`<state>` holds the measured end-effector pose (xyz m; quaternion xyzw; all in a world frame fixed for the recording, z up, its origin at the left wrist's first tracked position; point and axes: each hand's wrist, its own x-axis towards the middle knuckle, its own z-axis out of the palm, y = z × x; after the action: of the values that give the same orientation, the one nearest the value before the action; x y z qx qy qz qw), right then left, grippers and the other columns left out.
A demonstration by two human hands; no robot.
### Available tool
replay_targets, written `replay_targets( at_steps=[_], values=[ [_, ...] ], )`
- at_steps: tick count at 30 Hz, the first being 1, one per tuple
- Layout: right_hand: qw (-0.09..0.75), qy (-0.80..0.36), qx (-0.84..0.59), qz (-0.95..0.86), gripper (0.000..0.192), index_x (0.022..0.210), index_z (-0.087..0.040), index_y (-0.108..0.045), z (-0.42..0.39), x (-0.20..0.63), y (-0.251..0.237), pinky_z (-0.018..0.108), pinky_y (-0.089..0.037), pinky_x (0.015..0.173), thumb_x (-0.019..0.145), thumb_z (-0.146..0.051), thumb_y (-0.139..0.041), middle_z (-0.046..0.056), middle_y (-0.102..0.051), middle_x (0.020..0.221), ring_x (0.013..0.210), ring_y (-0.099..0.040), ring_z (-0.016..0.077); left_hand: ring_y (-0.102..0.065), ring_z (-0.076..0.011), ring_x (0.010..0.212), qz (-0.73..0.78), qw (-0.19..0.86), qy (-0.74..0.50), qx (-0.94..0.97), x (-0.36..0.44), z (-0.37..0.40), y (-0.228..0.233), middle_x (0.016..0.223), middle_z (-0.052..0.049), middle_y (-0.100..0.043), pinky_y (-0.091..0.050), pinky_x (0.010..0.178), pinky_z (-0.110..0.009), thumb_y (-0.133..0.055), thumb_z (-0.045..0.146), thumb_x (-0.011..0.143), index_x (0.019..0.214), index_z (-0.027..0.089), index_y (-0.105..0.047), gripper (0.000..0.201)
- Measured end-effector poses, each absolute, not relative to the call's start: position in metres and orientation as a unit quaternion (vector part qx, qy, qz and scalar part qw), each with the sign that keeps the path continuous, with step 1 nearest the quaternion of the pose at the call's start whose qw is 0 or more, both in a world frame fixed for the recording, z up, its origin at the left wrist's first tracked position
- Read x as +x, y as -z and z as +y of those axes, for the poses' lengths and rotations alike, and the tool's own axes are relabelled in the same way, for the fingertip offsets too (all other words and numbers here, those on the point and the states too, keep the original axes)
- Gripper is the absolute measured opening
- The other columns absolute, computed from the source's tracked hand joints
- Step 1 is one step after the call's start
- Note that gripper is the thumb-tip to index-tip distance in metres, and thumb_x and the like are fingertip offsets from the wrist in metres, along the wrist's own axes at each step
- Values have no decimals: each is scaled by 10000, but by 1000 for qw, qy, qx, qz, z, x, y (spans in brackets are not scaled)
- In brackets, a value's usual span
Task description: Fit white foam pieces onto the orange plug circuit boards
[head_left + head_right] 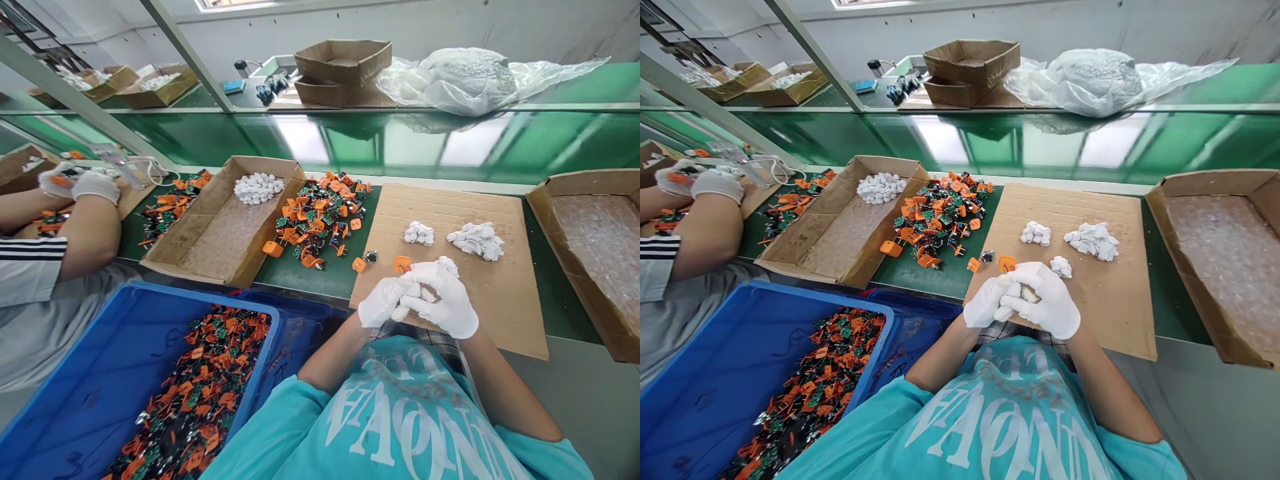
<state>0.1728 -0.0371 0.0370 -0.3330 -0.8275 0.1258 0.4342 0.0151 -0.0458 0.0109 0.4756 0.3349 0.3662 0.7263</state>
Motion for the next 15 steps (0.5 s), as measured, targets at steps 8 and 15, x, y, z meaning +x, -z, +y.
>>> replay_targets(
  at_steps=[8,15],
  values=[
    [432,-153,-366,-810,266,1154,-253,-598,-40,172,-35,350,-503,854,900,-312,-655,32,-718,1005,907,-671,191,-266,-52,332,312,758,-365,442,14,-43,-11,354,59,-334,-214,379,-219,-584,737,762,511,184,-402,634],
    [427,-78,-327,-839,228,1145,-226,-597,-36,176,-34,366,-481,894,927,-292,-604,92,-687,1125,1048,-654,215,-425,-85,430,377,661,-291,580,6,-37,-21,401,-13,-467,-317,485,-238,-483,756,787,475,157,-496,675]
  ],
)
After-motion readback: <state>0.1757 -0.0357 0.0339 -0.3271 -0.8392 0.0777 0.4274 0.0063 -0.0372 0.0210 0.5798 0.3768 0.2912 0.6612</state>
